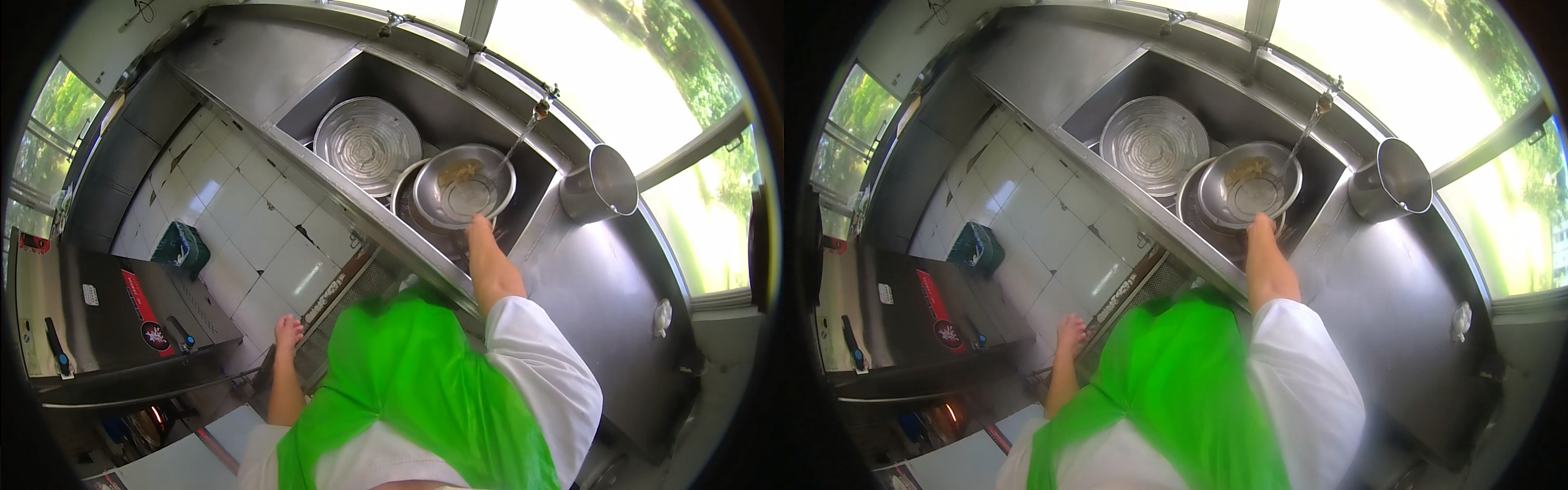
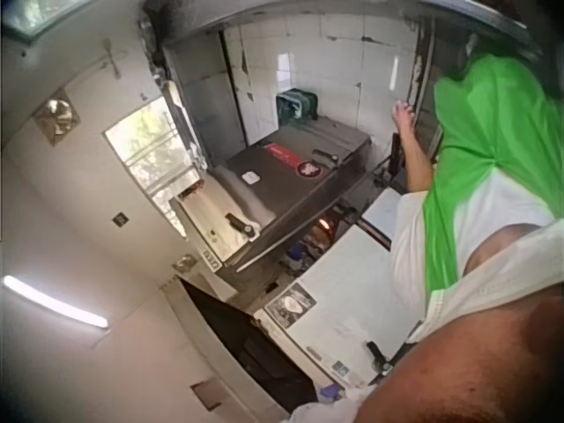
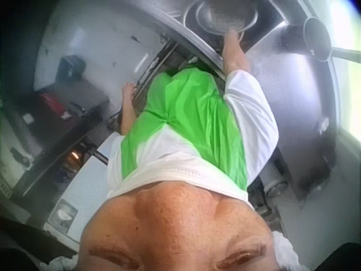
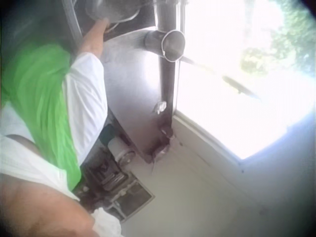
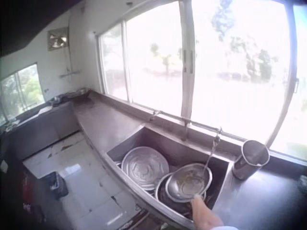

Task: The person washes several metal kitchen utensils at a sink, including a perforated steamer basket, a large bowl, and a long-handled strainer. They scrub each item with a sponge under running water and rinse them thoroughly.

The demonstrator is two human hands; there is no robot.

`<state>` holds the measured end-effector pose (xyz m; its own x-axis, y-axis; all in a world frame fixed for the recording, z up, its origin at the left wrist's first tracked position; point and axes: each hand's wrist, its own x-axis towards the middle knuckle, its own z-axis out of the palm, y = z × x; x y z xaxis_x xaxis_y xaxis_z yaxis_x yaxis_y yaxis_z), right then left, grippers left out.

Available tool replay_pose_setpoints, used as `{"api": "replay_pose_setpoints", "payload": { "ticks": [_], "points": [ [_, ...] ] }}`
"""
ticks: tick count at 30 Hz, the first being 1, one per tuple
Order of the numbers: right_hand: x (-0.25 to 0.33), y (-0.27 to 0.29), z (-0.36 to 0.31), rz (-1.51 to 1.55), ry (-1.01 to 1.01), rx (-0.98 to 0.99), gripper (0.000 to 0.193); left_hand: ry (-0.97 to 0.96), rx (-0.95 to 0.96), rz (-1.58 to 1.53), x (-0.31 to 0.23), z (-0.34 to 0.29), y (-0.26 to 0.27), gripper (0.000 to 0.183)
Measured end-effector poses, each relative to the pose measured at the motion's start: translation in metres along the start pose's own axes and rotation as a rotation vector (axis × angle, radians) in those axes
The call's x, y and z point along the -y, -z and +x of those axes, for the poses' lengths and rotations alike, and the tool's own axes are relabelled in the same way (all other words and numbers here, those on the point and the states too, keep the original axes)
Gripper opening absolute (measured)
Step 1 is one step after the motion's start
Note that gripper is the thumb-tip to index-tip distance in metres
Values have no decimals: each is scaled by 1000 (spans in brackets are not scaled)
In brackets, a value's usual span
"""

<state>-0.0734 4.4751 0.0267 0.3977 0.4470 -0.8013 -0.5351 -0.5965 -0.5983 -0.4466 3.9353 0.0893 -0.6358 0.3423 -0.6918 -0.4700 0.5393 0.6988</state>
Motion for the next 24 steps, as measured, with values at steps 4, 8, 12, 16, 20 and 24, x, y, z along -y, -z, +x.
{"api": "replay_pose_setpoints", "payload": {
  "ticks": [4, 8, 12, 16, 20, 24],
  "points": [
    [-13, 16, 29, -129, -7, -108, 57, -169, -72, 103, -85, 26, -35, 25],
    [-31, 39, 30, -322, 164, -81, 76, -267, 4, 174, -150, 28, -83, 26],
    [18, 8, 20, -998, 727, -426, 75, -503, 92, 346, -217, 45, -153, 24],
    [131, -53, 27, -81, 317, 423, 25, -709, 332, 442, -292, 75, -263, 22],
    [205, -65, 41, 128, 116, 776, 24, -483, 736, 406, -336, 114, -411, 21],
    [235, -57, -32, -285, 9, 692, 25, -116, 935, 458, -318, 138, -559, 26]
  ]
}}
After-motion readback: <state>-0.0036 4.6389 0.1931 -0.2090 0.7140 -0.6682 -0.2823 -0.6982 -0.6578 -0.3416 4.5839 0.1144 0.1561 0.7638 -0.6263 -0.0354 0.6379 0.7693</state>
